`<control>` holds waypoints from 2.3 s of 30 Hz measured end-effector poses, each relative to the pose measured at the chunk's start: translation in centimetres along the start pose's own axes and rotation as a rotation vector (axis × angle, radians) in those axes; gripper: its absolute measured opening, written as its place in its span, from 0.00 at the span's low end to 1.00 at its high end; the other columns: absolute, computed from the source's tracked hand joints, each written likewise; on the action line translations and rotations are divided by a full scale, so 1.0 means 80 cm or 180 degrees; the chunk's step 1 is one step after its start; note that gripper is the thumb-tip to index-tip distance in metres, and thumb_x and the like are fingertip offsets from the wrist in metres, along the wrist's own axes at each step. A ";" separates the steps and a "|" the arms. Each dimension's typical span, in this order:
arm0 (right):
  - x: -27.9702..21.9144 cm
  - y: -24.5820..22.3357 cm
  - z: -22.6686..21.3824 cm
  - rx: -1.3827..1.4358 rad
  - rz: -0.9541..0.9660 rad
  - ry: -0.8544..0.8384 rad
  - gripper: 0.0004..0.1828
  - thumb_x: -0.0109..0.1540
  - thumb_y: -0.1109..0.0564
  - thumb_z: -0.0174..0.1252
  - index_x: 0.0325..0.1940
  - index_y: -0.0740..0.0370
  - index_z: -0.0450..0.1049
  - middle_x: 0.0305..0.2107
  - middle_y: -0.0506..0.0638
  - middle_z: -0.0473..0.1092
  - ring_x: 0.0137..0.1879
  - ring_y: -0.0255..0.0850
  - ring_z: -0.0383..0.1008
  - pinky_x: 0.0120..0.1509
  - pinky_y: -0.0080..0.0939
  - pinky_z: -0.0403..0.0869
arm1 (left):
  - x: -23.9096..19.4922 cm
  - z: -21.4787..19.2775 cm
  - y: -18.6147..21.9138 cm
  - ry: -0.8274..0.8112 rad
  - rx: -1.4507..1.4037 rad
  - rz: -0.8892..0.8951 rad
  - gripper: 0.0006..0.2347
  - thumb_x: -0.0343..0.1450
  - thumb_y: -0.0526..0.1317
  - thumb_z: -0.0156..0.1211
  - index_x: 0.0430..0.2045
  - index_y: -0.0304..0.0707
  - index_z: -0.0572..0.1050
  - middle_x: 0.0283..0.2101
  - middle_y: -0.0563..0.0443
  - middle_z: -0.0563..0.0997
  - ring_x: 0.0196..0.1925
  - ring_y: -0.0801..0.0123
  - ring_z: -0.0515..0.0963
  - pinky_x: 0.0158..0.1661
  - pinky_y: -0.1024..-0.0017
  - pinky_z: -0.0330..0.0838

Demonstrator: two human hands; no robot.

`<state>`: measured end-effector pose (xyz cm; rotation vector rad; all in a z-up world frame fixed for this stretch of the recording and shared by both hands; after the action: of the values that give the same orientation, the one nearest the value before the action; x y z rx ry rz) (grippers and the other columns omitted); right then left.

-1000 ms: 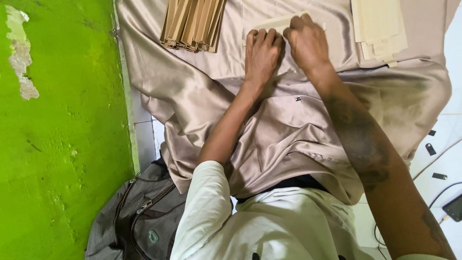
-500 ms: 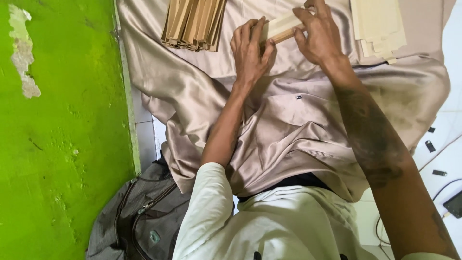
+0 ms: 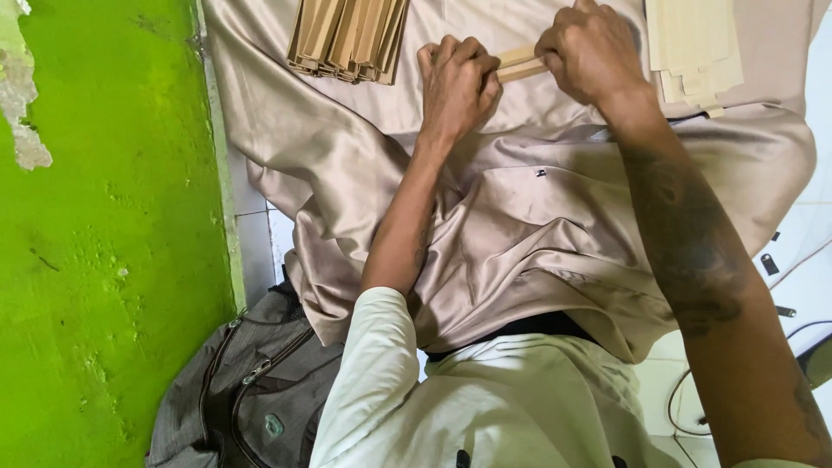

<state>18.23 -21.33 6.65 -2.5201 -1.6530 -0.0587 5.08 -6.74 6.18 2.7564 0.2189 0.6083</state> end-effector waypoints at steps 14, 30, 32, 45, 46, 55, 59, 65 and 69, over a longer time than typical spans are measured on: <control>0.006 -0.010 0.017 -0.0569 0.0007 0.0282 0.07 0.72 0.49 0.60 0.44 0.46 0.83 0.31 0.45 0.74 0.37 0.44 0.73 0.36 0.46 0.72 | 0.002 0.020 -0.007 0.0098 -0.0284 -0.0435 0.04 0.68 0.37 0.61 0.34 0.46 0.80 0.36 0.55 0.76 0.42 0.60 0.71 0.42 0.60 0.58; -0.044 -0.061 -0.002 -0.1013 -0.0410 -0.0601 0.33 0.74 0.34 0.38 0.69 0.61 0.68 0.52 0.55 0.72 0.55 0.46 0.74 0.55 0.47 0.75 | -0.025 0.007 0.051 -0.1833 0.1211 -0.0371 0.23 0.76 0.56 0.48 0.56 0.39 0.74 0.58 0.53 0.68 0.64 0.61 0.67 0.69 0.33 0.42; -0.053 -0.067 0.009 -0.0751 -0.0182 -0.0800 0.36 0.72 0.34 0.38 0.74 0.63 0.60 0.63 0.59 0.62 0.66 0.50 0.62 0.63 0.54 0.69 | -0.025 0.015 0.051 -0.1770 0.1123 -0.0398 0.22 0.76 0.54 0.43 0.52 0.39 0.77 0.55 0.53 0.68 0.63 0.59 0.68 0.70 0.33 0.39; -0.033 -0.070 0.006 0.0322 0.0160 0.0671 0.24 0.68 0.48 0.67 0.63 0.66 0.78 0.55 0.61 0.68 0.63 0.55 0.63 0.68 0.61 0.64 | -0.015 0.009 0.007 -0.0181 -0.0472 -0.0705 0.06 0.73 0.34 0.55 0.27 0.34 0.77 0.18 0.43 0.81 0.19 0.52 0.82 0.23 0.56 0.77; -0.029 -0.073 0.003 0.0318 0.0135 0.0675 0.24 0.68 0.48 0.67 0.63 0.66 0.78 0.55 0.61 0.68 0.63 0.55 0.63 0.68 0.61 0.64 | -0.010 0.003 0.008 -0.0161 -0.0466 -0.0720 0.06 0.73 0.34 0.55 0.27 0.34 0.77 0.18 0.43 0.81 0.19 0.52 0.82 0.23 0.56 0.77; -0.029 -0.072 0.010 0.0817 -0.0558 0.0378 0.20 0.69 0.61 0.61 0.65 0.69 0.76 0.65 0.66 0.69 0.72 0.60 0.64 0.73 0.60 0.66 | -0.023 0.029 -0.012 -0.0208 -0.0624 0.0058 0.21 0.67 0.28 0.59 0.55 0.41 0.66 0.39 0.42 0.78 0.40 0.54 0.79 0.44 0.59 0.80; -0.040 -0.049 0.007 0.0500 -0.0632 0.0247 0.14 0.71 0.54 0.58 0.57 0.62 0.79 0.68 0.61 0.68 0.75 0.58 0.61 0.71 0.62 0.68 | -0.017 0.008 0.000 -0.0629 -0.0229 0.0487 0.25 0.66 0.24 0.59 0.57 0.47 0.71 0.61 0.50 0.70 0.54 0.56 0.69 0.48 0.56 0.76; -0.051 -0.021 0.008 0.0000 -0.0740 0.0140 0.13 0.69 0.51 0.59 0.54 0.57 0.78 0.68 0.54 0.70 0.75 0.50 0.63 0.70 0.55 0.69 | -0.019 0.021 0.020 -0.0929 0.0034 0.0800 0.10 0.69 0.30 0.61 0.41 0.44 0.75 0.73 0.58 0.59 0.62 0.55 0.66 0.50 0.51 0.73; -0.064 -0.005 0.013 -0.0133 -0.0884 0.0064 0.16 0.68 0.48 0.56 0.57 0.54 0.76 0.64 0.50 0.73 0.75 0.45 0.66 0.67 0.52 0.68 | -0.020 0.030 0.027 -0.1074 -0.0019 0.0827 0.14 0.71 0.31 0.56 0.50 0.47 0.69 0.66 0.50 0.69 0.56 0.56 0.70 0.54 0.51 0.71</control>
<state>15.75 -25.67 5.11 -2.2908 -2.0007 -0.1458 4.83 -9.75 4.16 2.8471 -0.2194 0.1926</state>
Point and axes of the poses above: each hand's wrist, its own x-axis towards the middle knuckle, its own z-axis out of the palm, y = z × x, the point moved 4 cm from there along x, towards the middle knuckle
